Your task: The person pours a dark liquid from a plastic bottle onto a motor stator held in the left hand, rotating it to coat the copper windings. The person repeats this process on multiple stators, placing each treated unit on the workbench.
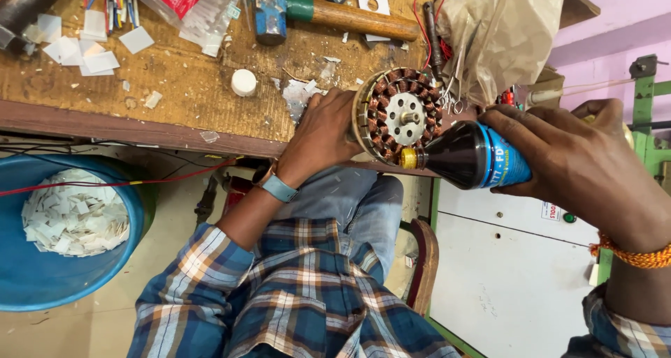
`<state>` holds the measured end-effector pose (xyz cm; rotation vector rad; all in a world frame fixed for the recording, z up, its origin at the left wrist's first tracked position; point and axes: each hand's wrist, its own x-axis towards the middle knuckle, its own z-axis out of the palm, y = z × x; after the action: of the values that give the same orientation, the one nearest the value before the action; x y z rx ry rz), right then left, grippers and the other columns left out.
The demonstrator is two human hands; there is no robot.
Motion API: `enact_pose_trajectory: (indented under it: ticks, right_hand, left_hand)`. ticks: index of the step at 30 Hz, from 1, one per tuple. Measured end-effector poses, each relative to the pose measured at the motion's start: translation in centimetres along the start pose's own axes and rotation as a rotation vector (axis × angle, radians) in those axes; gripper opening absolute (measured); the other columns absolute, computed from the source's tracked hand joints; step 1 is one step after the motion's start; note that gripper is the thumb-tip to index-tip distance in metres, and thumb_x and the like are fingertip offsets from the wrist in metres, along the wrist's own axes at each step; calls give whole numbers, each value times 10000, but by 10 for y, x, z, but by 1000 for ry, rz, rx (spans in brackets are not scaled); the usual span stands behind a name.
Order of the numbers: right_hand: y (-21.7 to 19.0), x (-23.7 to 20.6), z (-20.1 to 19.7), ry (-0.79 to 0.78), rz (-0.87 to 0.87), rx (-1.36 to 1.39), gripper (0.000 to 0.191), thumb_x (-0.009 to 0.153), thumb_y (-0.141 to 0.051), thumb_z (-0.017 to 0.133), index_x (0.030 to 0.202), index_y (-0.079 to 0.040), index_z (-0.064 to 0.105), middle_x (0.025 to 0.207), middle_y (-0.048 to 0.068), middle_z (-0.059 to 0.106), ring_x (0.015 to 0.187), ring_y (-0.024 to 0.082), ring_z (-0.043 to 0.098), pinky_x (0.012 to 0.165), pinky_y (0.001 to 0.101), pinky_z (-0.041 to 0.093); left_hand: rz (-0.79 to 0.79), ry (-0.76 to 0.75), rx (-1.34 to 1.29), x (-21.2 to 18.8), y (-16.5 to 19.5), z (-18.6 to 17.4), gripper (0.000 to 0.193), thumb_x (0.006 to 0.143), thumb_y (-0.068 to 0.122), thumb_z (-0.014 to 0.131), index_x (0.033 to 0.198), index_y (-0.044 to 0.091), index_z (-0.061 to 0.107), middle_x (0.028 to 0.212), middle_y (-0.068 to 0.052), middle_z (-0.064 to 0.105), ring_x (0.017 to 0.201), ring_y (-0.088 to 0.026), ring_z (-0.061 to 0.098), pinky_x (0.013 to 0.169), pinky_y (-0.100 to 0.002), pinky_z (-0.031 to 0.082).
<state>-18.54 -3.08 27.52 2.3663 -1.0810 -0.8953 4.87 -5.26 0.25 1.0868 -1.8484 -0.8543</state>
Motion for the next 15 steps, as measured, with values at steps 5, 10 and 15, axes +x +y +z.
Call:
enact_pose_trajectory:
  ticks: [5,10,15]
  right_hand:
    - [4,-13,18,-61,47,-8,1190,527,-742,722,1579,-244,474,1326,9,705,1118,209,711,897,493,454]
    - [10,-25,24,-144,108,-18,1094,623,-705,724,1583,-256,450,1314,-2,704,1098,191,718,943,530,452]
    - [14,-30,33,-64,117,-13,1087,601,-664,719,1561,-230,452,1378,-18,674,1123,175,704,1009,615,415]
  left_hand:
    - [11,11,-4,-3,-1,2,821,624,276,920,1316,-14,588,1238,-153,647,1153,-287,550,941,-431,391]
    - [-29,-16,-11,1,0,5,836,600,299,938,1288,-25,590,1183,-178,646,1122,-302,553,920,-424,388]
    - [25,32,15,-1,-1,6,796,612,251,920,1277,-46,600,1203,-206,636,1159,-336,550,940,-428,389]
